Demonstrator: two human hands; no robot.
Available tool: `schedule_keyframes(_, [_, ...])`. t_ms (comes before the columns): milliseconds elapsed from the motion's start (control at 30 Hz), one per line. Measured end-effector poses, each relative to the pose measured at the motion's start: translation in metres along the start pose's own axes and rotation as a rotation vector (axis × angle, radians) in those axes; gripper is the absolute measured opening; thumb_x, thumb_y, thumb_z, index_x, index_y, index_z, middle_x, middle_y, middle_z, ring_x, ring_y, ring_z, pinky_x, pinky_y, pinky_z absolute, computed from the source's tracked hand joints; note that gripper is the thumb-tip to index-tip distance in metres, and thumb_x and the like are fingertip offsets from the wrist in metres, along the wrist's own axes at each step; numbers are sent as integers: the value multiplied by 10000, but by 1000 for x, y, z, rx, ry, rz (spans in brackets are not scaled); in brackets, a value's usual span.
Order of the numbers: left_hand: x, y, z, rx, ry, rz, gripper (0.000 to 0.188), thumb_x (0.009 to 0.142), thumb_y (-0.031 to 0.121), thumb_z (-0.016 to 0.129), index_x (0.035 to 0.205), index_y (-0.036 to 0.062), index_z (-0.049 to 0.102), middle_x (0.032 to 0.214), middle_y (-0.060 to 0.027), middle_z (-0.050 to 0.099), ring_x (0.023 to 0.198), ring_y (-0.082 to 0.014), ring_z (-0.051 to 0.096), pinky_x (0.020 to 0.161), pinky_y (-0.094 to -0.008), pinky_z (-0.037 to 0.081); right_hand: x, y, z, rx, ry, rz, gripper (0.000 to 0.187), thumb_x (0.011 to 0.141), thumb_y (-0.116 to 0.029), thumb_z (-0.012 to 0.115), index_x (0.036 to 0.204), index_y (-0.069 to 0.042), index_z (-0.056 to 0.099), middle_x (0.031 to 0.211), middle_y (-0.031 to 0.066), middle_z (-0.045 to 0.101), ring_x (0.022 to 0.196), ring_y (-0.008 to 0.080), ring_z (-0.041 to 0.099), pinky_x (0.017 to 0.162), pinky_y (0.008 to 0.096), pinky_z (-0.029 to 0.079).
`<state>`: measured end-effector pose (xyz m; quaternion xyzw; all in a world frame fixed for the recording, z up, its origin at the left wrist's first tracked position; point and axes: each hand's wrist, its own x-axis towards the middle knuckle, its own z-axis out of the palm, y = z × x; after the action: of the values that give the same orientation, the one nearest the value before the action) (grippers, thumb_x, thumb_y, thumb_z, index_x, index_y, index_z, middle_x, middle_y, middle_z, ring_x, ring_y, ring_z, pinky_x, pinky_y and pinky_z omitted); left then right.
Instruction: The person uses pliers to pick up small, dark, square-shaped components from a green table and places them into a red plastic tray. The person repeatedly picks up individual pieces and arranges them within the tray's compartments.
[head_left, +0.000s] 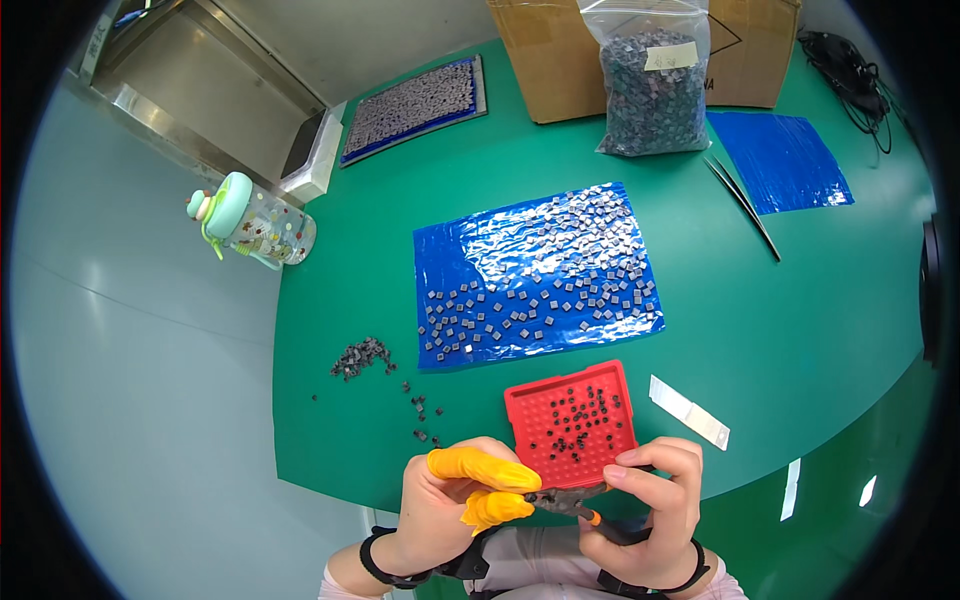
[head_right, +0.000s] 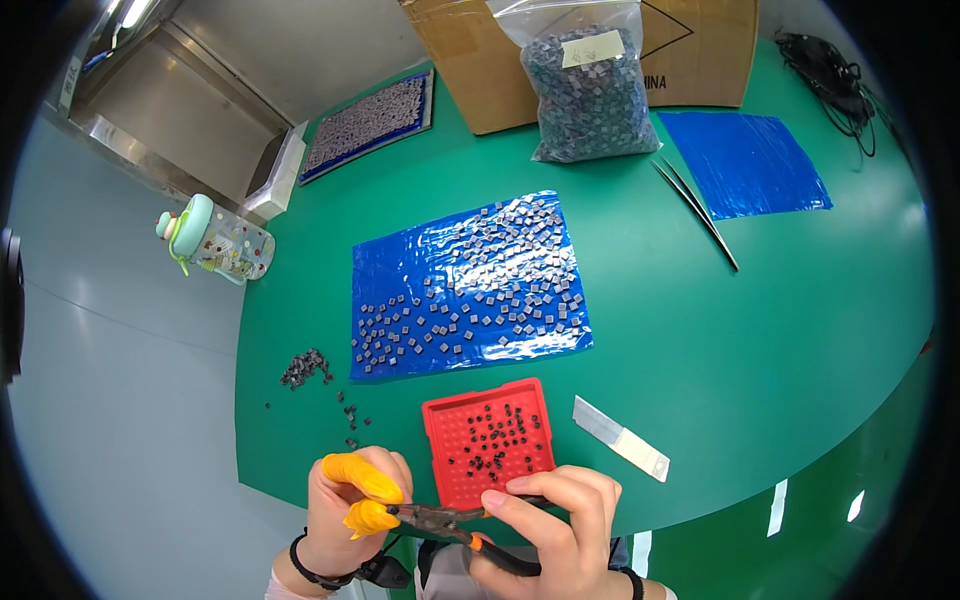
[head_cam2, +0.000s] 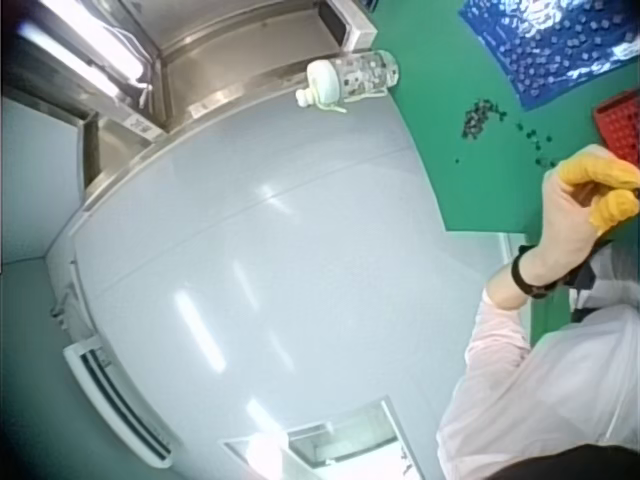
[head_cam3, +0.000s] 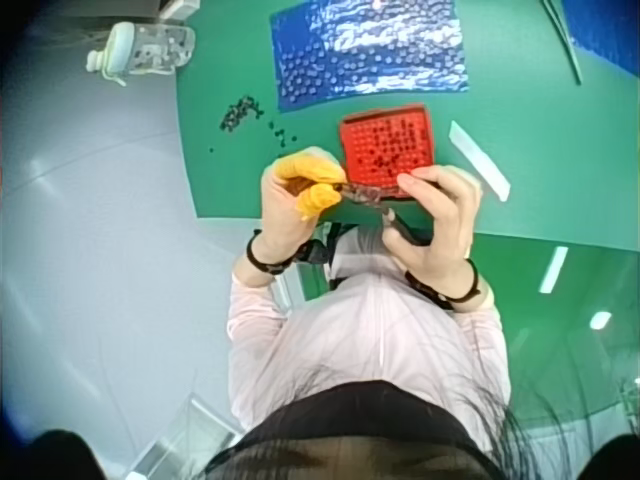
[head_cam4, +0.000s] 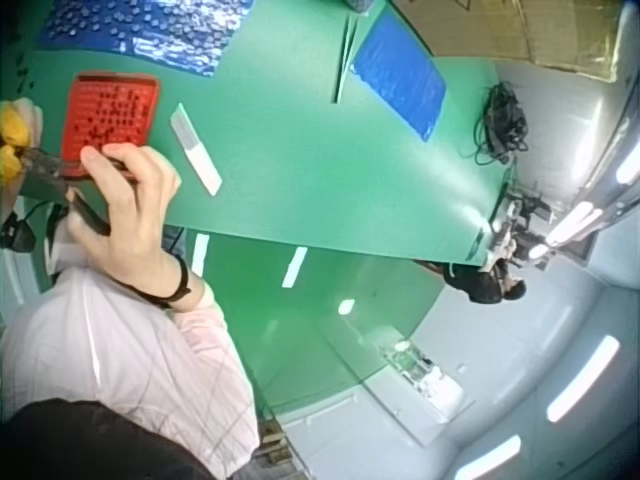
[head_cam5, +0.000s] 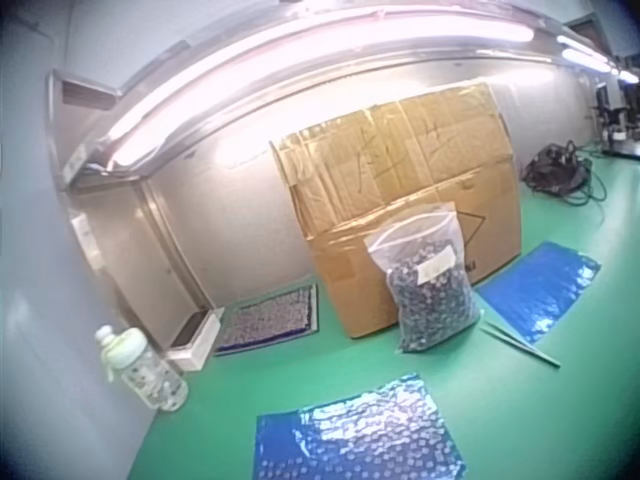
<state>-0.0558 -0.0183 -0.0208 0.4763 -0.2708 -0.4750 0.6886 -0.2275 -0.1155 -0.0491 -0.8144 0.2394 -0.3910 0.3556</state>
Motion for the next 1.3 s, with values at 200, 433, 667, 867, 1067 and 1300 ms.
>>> schedule_keyframes(200, [1,-4,-1,-37,-24,-11,206,754,-44,771,943,-23,693,948,-116,666,860,-173,644,780,-279,523,2,0,-1,18,-14,9,624,505,-32,738,1096,-96,549,1024,122,532,884,278,526,752,381,448])
schedule_keyframes(433, [2,-6,2,66,-66,35,170,809,-31,728,961,-26,650,981,-119,638,898,-182,622,797,-286,506,0,4,-5,-62,3,-24,664,471,-16,735,1101,-126,559,999,105,546,841,267,524,715,377,444])
schedule_keyframes(667, [1,-4,12,238,-169,125,234,901,-43,585,1071,37,447,932,-91,539,814,-191,503,778,-325,420,2,3,-4,-107,27,-55,649,476,-9,732,1090,-140,573,977,88,558,815,254,522,696,372,429])
schedule_keyframes(867, [0,-23,2,412,-205,276,235,903,-39,562,1077,43,428,892,-96,518,747,-215,457,720,-346,363,1,4,-3,-114,13,-60,643,473,-19,733,1086,-141,580,969,78,565,808,248,524,692,372,426])
schedule_keyframes(1067, [6,-8,7,477,-256,226,161,919,-14,516,1045,39,430,874,-89,505,733,-212,436,712,-351,360,0,8,-5,-101,17,-54,644,465,-30,741,1080,-145,588,963,73,568,801,246,522,692,372,421])
schedule_keyframes(1300, [5,4,3,443,-331,69,129,956,76,467,1073,24,455,872,-73,502,764,-215,479,729,-329,397,-1,5,-7,-91,-2,-84,669,444,-58,755,1086,-151,594,953,62,578,787,239,515,695,373,399])
